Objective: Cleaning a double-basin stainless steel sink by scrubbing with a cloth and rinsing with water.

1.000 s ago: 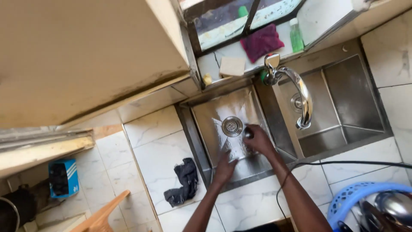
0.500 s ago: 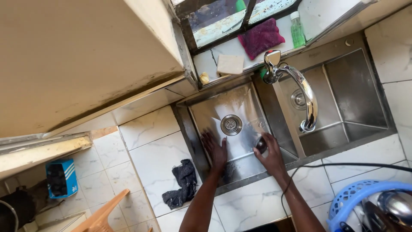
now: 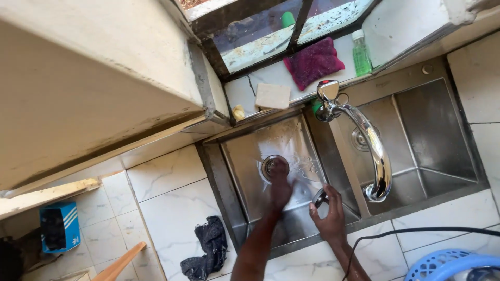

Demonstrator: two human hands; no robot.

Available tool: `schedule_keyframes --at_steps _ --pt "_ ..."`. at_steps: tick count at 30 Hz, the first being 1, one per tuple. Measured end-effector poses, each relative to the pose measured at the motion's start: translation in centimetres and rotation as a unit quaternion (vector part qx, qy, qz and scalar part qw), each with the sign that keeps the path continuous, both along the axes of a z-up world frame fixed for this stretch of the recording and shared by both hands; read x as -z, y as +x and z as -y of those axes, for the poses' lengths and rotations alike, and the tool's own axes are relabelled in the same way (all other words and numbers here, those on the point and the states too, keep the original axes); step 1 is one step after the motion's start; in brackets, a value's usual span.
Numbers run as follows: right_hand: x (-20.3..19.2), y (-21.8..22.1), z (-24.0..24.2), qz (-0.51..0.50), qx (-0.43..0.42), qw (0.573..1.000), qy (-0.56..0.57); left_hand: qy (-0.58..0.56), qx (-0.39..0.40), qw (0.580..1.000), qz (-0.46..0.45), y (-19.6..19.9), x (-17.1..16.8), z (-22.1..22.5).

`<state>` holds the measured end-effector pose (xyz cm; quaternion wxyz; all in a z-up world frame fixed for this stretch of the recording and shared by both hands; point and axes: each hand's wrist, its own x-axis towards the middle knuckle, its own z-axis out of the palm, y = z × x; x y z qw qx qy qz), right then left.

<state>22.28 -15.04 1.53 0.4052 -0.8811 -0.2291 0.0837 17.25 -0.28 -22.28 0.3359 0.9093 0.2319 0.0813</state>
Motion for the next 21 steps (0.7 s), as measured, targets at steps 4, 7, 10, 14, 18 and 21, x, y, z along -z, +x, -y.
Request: schedule_keyframes --at_steps 4,7,10,14,18,21 --pt "0.2 -0.2 0.3 -0.050 0.010 0.998 -0.025 0.090 -0.194 0.975 -0.058 0.9 -1.4 -10.5" --pt "0.1 0.0 0.2 -0.042 -0.003 0.999 -0.019 0.141 -0.262 0.950 -0.097 1.5 -2.1 -11.5" --pt "-0.3 0.1 -0.2 -0.034 -0.002 0.999 -0.008 -0.058 -0.155 0.986 0.000 2.3 -1.4 -6.5" --pt "-0.1 0.0 0.0 -0.032 -0.001 0.999 -0.010 -0.055 0.212 0.975 0.031 2.2 -7.4 -1.1" --pt "-0.2 0.1 -0.3 -0.051 0.002 0.999 -0.010 -0.016 0.372 0.928 0.020 2.3 -5.3 -3.7" --pt "-0.5 0.3 -0.5 -0.037 -0.001 0.999 -0.013 0.041 0.174 0.984 -0.011 4.7 -8.4 -5.7"
